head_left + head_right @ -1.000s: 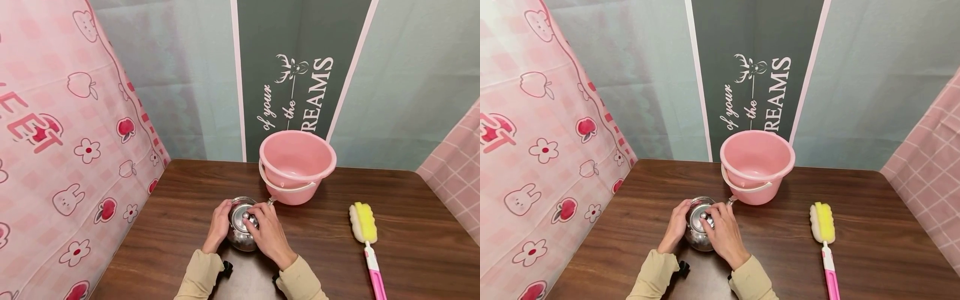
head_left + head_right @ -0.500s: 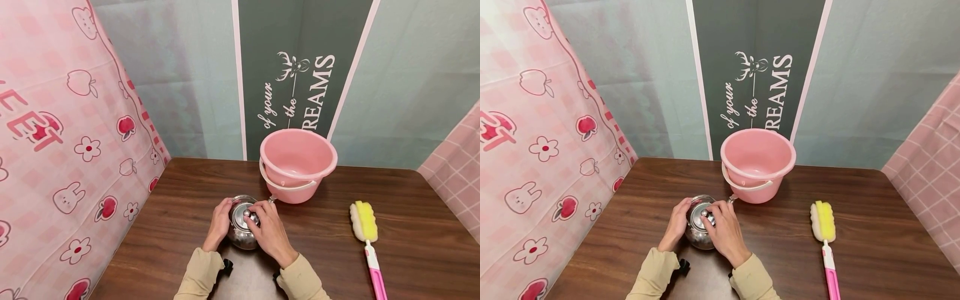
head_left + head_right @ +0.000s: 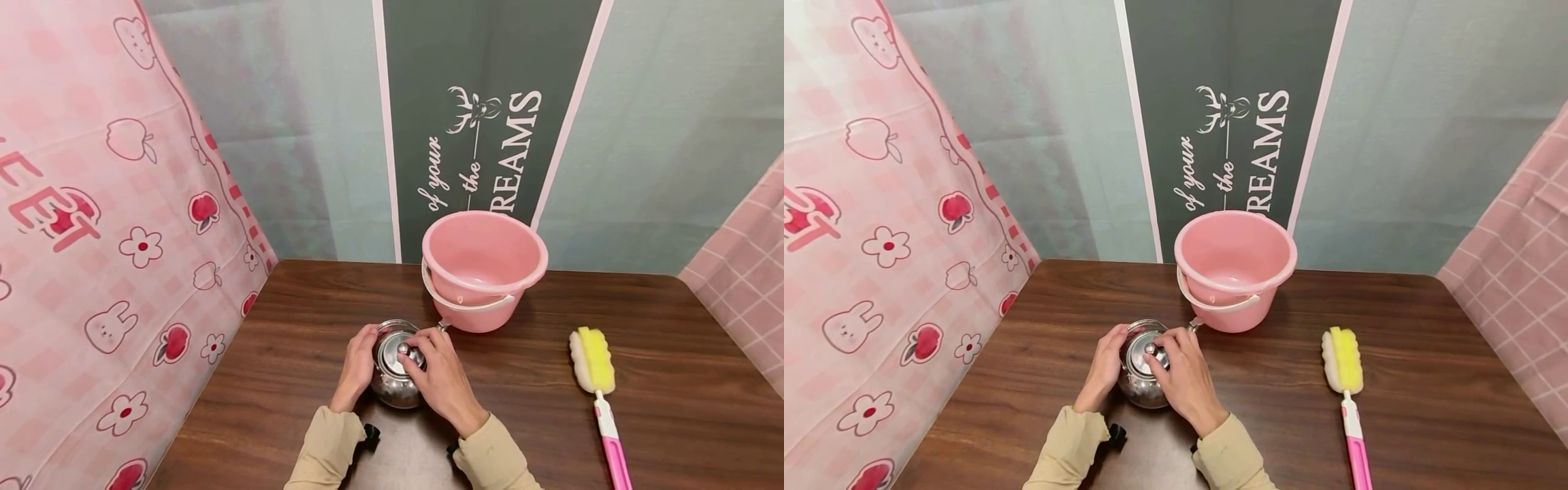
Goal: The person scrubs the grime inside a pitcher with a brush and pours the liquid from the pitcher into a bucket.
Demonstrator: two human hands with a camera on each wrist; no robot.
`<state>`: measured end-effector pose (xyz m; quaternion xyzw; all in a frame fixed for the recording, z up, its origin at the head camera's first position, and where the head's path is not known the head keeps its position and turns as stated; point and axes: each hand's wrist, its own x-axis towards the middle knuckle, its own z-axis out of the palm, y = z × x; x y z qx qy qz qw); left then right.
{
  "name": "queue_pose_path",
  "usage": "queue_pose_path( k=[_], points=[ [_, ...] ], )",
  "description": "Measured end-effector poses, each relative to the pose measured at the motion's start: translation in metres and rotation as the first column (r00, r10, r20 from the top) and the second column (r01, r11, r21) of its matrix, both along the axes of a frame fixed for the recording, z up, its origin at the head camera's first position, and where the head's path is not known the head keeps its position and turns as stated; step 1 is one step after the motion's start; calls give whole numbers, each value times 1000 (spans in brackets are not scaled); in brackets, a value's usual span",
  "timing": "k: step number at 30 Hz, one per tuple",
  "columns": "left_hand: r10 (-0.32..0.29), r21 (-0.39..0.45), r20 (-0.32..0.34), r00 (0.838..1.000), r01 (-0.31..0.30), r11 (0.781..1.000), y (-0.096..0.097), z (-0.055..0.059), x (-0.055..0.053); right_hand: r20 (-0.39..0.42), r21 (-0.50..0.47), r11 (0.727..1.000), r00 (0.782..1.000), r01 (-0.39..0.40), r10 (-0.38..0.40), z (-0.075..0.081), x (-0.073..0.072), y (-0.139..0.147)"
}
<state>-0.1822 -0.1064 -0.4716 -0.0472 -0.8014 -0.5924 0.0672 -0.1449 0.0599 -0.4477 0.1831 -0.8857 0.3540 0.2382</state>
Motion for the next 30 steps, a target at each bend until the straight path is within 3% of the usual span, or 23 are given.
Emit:
queue_pose_path(
  k=[19, 28, 30],
  points=[
    [8, -30, -8, 1000, -8, 1000, 0, 0, 0, 29, -10, 1000, 1000, 1, -1, 8, 2, 12],
    [5, -3, 3, 1000, -5, 1000, -1, -2, 0, 40, -17, 1000, 999, 7, -6, 13, 6, 16],
    [0, -5, 13, 1000, 1, 1000, 1, 6, 3, 47, -12, 1000, 999, 3, -3, 15, 8, 17]
  ],
)
